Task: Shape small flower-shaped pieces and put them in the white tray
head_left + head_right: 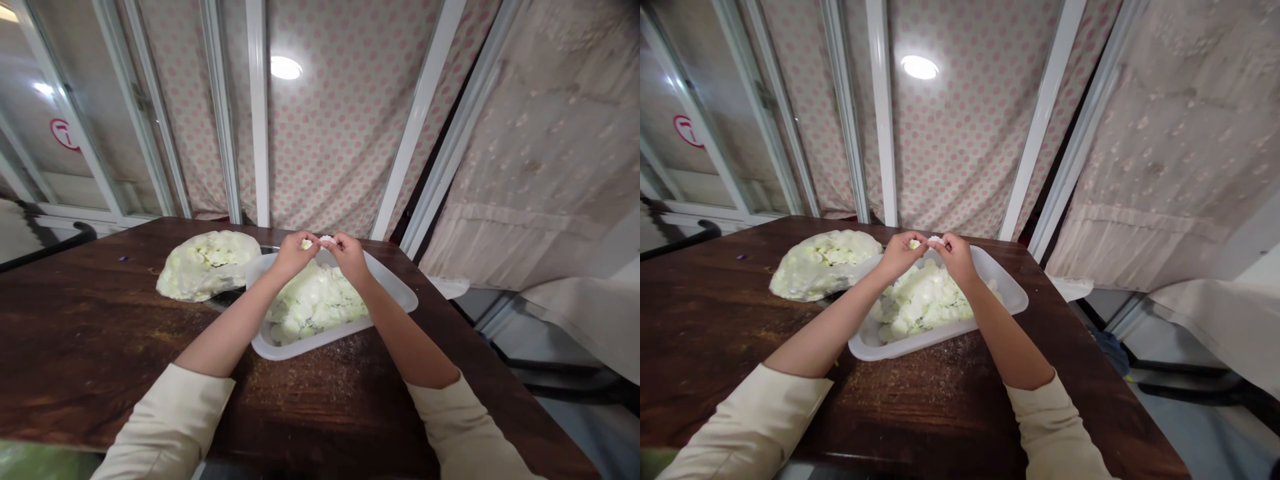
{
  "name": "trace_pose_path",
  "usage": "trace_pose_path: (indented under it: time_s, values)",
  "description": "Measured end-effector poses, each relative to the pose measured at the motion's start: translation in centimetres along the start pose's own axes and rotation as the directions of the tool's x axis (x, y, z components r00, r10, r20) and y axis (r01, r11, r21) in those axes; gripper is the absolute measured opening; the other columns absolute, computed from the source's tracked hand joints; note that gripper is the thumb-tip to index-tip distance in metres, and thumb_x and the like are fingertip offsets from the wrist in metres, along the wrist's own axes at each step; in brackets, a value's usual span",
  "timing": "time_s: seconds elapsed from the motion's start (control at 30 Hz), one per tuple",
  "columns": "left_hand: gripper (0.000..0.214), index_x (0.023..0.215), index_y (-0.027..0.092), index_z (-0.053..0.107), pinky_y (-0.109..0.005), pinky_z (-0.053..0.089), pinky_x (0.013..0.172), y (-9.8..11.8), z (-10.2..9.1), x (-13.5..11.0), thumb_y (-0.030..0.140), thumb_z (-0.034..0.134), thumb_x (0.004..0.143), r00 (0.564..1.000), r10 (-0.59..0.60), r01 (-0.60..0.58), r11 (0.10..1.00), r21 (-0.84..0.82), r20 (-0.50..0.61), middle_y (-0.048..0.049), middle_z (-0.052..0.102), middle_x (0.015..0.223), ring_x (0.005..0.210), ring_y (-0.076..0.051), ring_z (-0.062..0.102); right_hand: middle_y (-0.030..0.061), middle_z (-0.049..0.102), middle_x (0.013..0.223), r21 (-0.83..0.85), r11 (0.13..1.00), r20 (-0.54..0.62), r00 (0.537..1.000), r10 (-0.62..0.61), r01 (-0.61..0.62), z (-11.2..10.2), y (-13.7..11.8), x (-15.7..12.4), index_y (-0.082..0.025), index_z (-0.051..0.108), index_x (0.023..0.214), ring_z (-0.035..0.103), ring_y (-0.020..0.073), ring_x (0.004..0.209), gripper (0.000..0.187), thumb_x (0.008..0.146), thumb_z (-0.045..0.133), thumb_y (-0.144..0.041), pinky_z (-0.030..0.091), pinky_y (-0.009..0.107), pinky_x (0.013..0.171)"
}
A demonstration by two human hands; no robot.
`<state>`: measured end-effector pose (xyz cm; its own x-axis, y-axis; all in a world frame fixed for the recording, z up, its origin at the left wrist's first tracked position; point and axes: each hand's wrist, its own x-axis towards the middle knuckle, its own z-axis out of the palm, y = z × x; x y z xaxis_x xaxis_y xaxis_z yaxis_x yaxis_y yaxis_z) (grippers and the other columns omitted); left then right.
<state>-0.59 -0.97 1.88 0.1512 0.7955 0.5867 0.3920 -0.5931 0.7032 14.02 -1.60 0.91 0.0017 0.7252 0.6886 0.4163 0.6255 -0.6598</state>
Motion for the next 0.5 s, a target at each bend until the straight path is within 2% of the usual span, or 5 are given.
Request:
trace_pose_path:
  time_s: [0.17, 0.27, 0.37, 0.43, 0.5]
  values:
    - [0.014, 0.069, 0.016, 0.062, -0.024, 0.041, 0.063, 0.0, 0.1, 0.0, 0.028, 0.055, 0.069, 0.999, -0.032, 0.033, 0.999, 0.011, -0.04, 0.0003, 0.06, 0.06, 0.063, -0.014, 0.053, -0.0051, 0.027, 0.052, 0.034, 0.999, -0.014, 1.0, 0.007, -0.006, 0.1, -0.2, -0.1, -0.02, 0.032, 0.055, 0.025, 0.0089, 0.052, 0.043, 0.072, 0.06, -0.047, 0.023, 0.024, 0.049]
    - [0.012, 0.067, 0.016, 0.06, -0.024, 0.04, 0.061, -0.5, -0.1, 0.3, 0.027, 0.055, 0.068, 0.993, -0.051, 0.057, 0.997, 0.053, -0.108, 0.0009, 0.058, 0.058, 0.06, -0.013, 0.051, -0.0055, 0.025, 0.052, 0.053, 0.998, -0.039, 0.999, 0.024, -0.022, 0.0, -0.3, -0.1, -0.02, 0.031, 0.056, 0.024, 0.0087, 0.051, 0.043, 0.072, 0.059, -0.048, 0.023, 0.024, 0.049]
    - [0.009, 0.064, 0.016, 0.058, -0.024, 0.038, 0.057, -1.4, -0.4, 0.6, 0.024, 0.055, 0.066, 0.975, -0.135, 0.141, 0.99, 0.02, -0.175, 0.0016, 0.055, 0.055, 0.055, -0.012, 0.048, -0.0057, 0.025, 0.053, 0.055, 0.998, -0.102, 0.994, 0.04, -0.035, -0.2, 0.1, 0.0, -0.02, 0.03, 0.057, 0.024, 0.0088, 0.051, 0.042, 0.075, 0.057, -0.047, 0.023, 0.024, 0.049]
    - [0.009, 0.064, 0.016, 0.057, -0.024, 0.037, 0.053, -1.7, -0.3, 0.8, 0.025, 0.055, 0.066, 0.967, -0.202, 0.199, 0.979, -0.033, -0.155, 0.002, 0.053, 0.052, 0.051, -0.012, 0.047, -0.0056, 0.026, 0.052, 0.005, 0.998, -0.131, 0.99, 0.06, -0.06, -0.3, 0.6, 0.1, -0.02, 0.031, 0.057, 0.026, 0.009, 0.051, 0.04, 0.076, 0.056, -0.045, 0.024, 0.024, 0.049]
    - [0.013, 0.067, 0.016, 0.058, -0.024, 0.038, 0.053, -1.8, -0.1, 0.8, 0.029, 0.057, 0.068, 0.972, -0.21, 0.204, 0.977, -0.063, -0.11, 0.0015, 0.055, 0.052, 0.05, -0.012, 0.048, -0.0053, 0.032, 0.051, -0.055, 0.993, -0.134, 0.986, 0.097, -0.105, -0.2, 1.2, 0.3, -0.02, 0.035, 0.058, 0.03, 0.0096, 0.051, 0.037, 0.076, 0.057, -0.044, 0.026, 0.024, 0.05]
